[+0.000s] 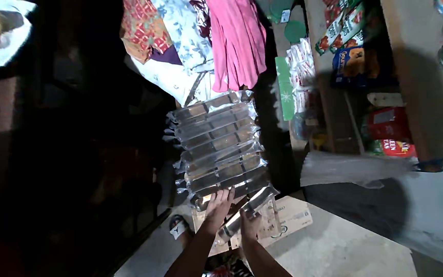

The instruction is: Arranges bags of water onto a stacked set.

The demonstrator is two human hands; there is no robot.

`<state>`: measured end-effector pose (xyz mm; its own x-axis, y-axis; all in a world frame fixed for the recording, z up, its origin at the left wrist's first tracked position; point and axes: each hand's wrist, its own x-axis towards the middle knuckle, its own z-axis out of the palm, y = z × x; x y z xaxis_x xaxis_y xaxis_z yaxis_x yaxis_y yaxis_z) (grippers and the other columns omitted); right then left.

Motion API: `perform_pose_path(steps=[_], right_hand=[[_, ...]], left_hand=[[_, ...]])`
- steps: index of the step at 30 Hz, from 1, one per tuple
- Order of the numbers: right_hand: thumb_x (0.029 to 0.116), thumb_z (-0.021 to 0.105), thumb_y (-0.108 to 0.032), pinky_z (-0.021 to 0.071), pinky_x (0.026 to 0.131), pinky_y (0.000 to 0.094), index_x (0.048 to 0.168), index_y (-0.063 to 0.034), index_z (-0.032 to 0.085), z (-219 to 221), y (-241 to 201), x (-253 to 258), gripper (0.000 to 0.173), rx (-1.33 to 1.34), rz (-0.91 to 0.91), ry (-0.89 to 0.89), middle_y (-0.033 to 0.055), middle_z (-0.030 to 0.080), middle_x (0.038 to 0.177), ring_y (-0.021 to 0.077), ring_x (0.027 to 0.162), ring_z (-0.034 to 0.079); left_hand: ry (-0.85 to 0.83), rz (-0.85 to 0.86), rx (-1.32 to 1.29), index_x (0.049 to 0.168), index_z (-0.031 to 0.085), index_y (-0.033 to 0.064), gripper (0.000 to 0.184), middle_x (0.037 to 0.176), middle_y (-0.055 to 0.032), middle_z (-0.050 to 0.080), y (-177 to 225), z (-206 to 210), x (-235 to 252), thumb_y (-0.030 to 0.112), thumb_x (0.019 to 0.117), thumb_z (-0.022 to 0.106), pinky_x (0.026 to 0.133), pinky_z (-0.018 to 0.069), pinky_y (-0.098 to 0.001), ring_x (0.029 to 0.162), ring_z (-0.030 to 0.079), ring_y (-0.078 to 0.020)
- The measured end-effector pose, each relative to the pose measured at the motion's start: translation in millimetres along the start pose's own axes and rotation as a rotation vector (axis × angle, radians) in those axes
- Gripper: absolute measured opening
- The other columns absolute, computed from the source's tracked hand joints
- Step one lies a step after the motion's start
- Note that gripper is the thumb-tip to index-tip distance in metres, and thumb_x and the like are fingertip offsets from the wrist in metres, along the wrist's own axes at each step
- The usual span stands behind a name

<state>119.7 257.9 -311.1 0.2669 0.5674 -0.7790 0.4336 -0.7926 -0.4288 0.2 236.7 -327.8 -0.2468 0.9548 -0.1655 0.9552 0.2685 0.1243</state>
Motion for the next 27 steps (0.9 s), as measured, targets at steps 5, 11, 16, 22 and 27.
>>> perform_pose_path(steps=[5,11,16,22,27], right_hand=[[0.0855,0.083,-0.012,0.0503,0.103,0.0506,0.148,0.0081,0.026,22.5,-2.4,-4.7,0.087,0.048,-0.070,0.045,0.0340,0.049,0.139,0.0410,0.122,0.058],[0.1008,0.063,-0.012,0.0550,0.090,0.0507,0.154,0.0043,0.024,-35.0,0.7,-43.2,0.068,0.178,-0.118,-0.178,0.0305,0.054,0.136,0.0361,0.112,0.063],[0.1050,0.050,-0.008,0.0566,0.085,0.0455,0.152,0.0032,0.027,-92.3,0.4,-84.2,0.054,0.097,-0.148,-0.354,0.0239,0.057,0.132,0.0273,0.108,0.065],[0.1081,0.046,-0.014,0.0579,0.074,0.0361,0.151,-0.0008,0.031,-88.9,1.0,-78.2,0.048,0.041,-0.158,-0.403,0.0164,0.060,0.117,0.0168,0.091,0.067],[0.1046,0.053,-0.014,0.0551,0.075,0.0410,0.150,0.0007,0.032,-73.6,-6.0,-91.5,0.052,-0.028,-0.216,-0.379,0.0206,0.059,0.124,0.0218,0.095,0.063]], left_hand=[[-0.221,-0.038,-0.148,0.141,0.061,0.0115,0.050,0.133,-0.0191,0.064,-1.0,-22.4,7.8,-0.001,0.0923,0.066,0.092,0.0555,-0.0527,0.122,0.063,-0.0405],[-0.630,-0.190,-0.805,0.143,0.058,0.0094,0.069,0.143,-0.0200,0.057,-8.1,-77.7,-14.2,0.029,0.0825,0.083,0.113,0.0412,-0.0539,0.133,0.054,-0.0371],[-0.568,-0.288,-1.287,0.122,0.065,-0.0076,0.047,0.115,-0.0269,0.068,-19.9,-132.6,-83.5,0.020,0.0863,0.081,0.100,0.0506,-0.0533,0.108,0.066,-0.0358],[-0.280,-0.257,-1.434,0.113,0.067,-0.0074,0.037,0.098,-0.0186,0.071,-46.7,-219.2,-164.9,0.013,0.0845,0.079,0.085,0.0559,-0.0421,0.089,0.068,-0.0231],[0.011,-0.253,-1.667,0.121,0.066,-0.0041,0.042,0.104,-0.0067,0.071,-72.2,-322.0,-242.5,0.004,0.0820,0.076,0.081,0.0576,-0.0242,0.089,0.067,-0.0057]])
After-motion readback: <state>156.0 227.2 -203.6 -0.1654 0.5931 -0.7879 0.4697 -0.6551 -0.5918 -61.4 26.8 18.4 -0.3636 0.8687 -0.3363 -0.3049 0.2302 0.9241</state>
